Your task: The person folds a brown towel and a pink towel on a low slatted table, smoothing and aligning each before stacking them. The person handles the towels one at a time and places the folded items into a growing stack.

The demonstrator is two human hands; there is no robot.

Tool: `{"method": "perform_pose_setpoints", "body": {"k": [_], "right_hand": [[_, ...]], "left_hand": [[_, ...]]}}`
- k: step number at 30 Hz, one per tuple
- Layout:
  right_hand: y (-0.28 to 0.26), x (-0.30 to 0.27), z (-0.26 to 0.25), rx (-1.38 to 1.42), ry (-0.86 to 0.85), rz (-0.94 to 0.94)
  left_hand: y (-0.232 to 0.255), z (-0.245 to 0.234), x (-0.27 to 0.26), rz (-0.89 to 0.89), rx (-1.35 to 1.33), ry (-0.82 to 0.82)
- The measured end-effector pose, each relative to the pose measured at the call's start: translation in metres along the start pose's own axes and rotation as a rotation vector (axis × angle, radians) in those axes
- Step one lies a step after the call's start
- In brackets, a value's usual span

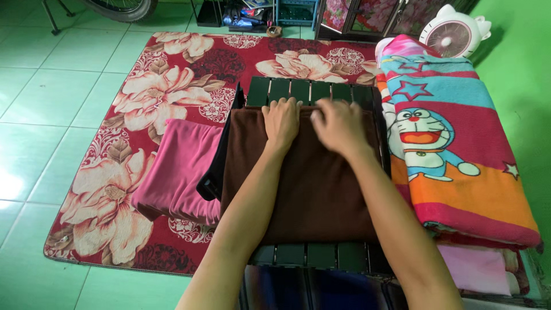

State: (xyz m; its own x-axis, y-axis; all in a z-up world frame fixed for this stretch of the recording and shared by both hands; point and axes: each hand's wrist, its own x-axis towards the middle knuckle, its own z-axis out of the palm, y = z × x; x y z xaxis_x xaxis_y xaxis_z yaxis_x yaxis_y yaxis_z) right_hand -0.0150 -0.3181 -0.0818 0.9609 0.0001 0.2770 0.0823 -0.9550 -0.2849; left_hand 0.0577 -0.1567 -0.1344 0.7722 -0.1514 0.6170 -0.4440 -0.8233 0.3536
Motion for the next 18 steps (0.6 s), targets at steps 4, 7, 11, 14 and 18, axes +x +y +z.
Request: {"method": "perform_pose_setpoints", "body": {"k": [4,7,11,14,18], "right_hand": [[-0.005,-0.008,0.012,-0.072,-0.216,0.054],[0.006,-0.005,0.016,-0.133,-0.234,0.155],[0.026,-0.001,0.015,-0.136,-0.122,0.293],[0.031,-0.015,0.009,-0.224,0.065,0.189],[-0.006,-0.067,0.009,-0.219,-0.036,0.049]], "left_hand": [[0.004,-0.012,0.006,-0.044,-0.016,-0.028],[0.011,-0.026,0.004,-0.041,-0.037,-0.11],[0.017,-0.039,0.003,0.144,-0.064,-0.351],[0.021,-0.036,0.007,0.178,-0.006,-0.537],[0.023,-0.03,0.011,0.162,0.071,-0.607]]}}
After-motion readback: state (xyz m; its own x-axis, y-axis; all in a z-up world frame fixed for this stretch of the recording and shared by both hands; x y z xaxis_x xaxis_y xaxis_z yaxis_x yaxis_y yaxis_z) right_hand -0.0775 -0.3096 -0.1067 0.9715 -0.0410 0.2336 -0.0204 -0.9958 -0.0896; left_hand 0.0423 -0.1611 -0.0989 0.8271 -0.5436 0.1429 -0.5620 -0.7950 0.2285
